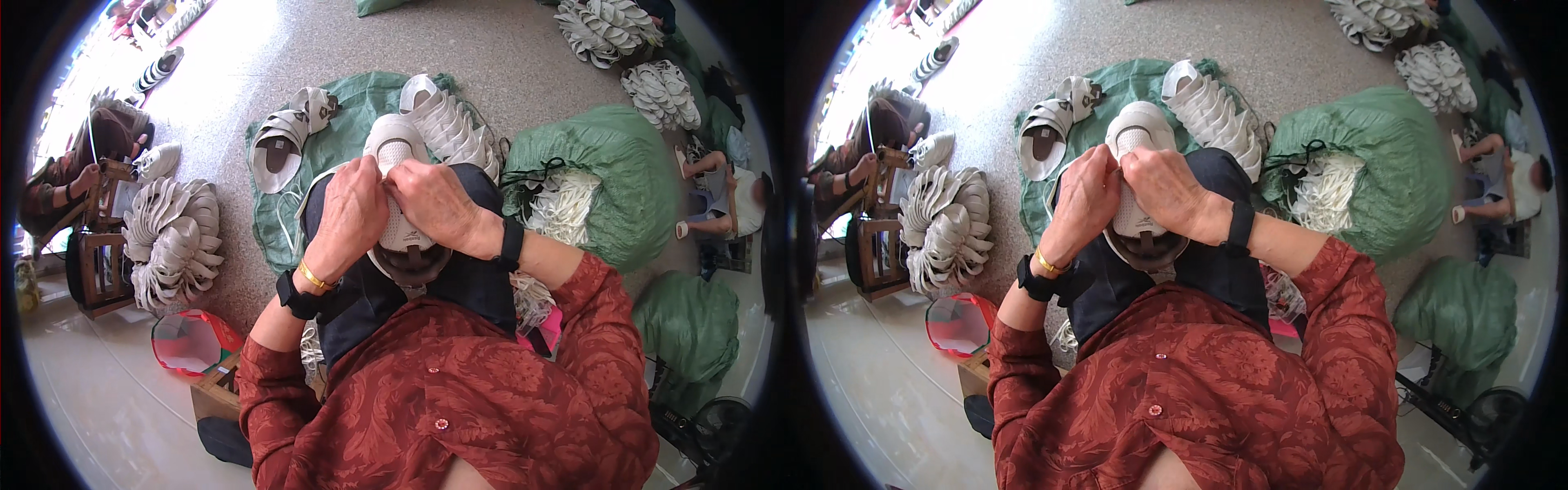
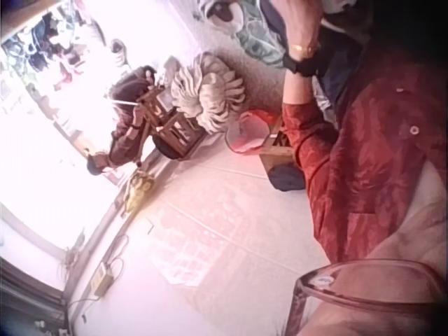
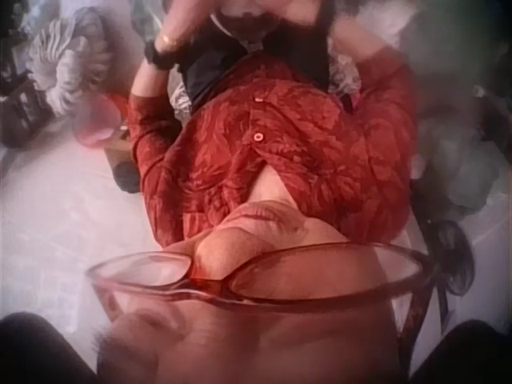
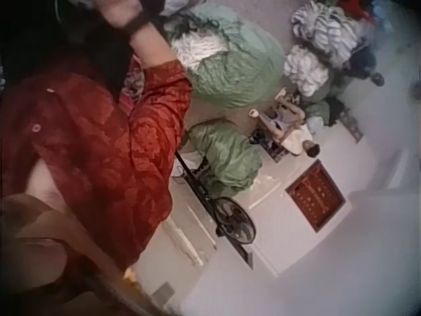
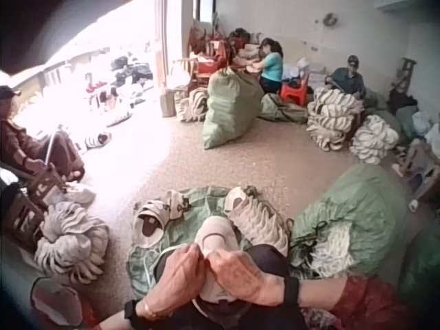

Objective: Lacing a white shoe in a shoe manufacturing workshop.

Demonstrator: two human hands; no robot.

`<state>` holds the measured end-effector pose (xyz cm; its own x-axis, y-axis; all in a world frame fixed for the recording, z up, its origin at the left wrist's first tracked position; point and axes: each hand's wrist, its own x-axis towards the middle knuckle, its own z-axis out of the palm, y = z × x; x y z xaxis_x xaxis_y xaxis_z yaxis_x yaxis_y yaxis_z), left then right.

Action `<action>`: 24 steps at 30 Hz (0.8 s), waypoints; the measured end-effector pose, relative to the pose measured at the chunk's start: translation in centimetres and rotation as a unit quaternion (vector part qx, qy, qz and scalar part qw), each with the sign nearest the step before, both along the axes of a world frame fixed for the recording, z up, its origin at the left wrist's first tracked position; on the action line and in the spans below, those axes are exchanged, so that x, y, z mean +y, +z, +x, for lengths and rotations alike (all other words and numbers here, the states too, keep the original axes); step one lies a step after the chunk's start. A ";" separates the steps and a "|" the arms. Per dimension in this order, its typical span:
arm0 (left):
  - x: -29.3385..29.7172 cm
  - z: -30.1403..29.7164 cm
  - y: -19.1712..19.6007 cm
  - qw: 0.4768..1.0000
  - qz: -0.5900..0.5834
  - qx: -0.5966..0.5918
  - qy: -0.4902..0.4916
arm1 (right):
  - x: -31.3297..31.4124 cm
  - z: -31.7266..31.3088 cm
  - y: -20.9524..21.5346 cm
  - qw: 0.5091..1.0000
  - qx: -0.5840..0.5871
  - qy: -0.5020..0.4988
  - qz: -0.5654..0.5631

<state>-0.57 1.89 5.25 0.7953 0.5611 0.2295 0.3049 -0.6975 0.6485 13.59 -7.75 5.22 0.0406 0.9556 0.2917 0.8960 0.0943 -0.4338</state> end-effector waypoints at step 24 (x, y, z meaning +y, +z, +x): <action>-2.3 -0.1 6.9 0.959 -0.192 -0.188 -0.091 | -4.3 3.8 12.9 0.922 0.376 0.005 -0.093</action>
